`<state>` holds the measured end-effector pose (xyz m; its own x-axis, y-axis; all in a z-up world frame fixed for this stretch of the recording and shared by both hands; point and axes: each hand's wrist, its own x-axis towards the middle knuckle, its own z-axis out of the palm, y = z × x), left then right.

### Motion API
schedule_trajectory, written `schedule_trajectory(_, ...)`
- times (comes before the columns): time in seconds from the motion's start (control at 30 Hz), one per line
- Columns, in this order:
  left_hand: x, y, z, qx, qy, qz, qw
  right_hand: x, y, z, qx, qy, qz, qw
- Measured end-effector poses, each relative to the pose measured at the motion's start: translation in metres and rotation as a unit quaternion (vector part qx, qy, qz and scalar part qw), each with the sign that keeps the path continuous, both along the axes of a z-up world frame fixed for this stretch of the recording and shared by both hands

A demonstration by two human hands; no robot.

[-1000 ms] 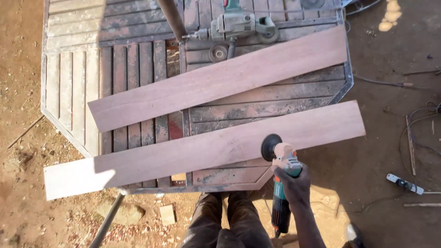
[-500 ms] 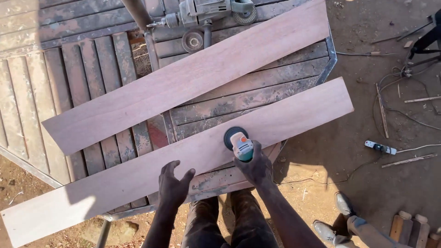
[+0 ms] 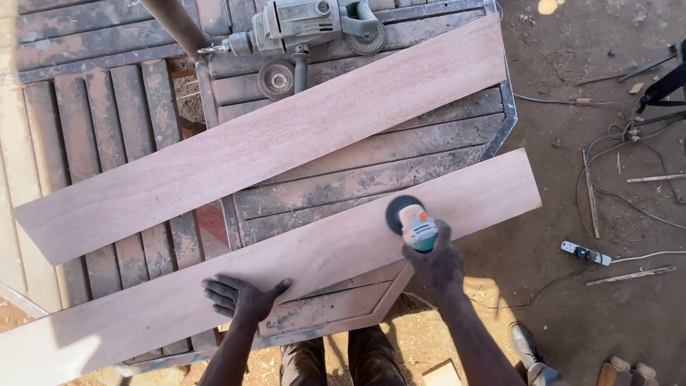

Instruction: Sanding the surface of wooden planks using an angle grinder with a sanding disc to achieve a smooth finish.

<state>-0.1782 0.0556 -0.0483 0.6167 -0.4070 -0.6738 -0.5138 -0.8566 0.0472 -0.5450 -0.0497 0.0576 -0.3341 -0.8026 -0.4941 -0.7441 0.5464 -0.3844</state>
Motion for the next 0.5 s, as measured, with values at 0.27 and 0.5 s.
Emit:
schedule_trajectory(0.27,0.004,0.000,-0.007,0.017,-0.002,-0.001,1.000,-0.039,-0.024,0.011,0.003,0.010,-0.081,0.997)
schedule_trajectory(0.5,-0.003,-0.005,0.008,0.006,-0.016,0.056,0.998,0.045,-0.004,-0.011,-0.038,-0.059,0.177,0.982)
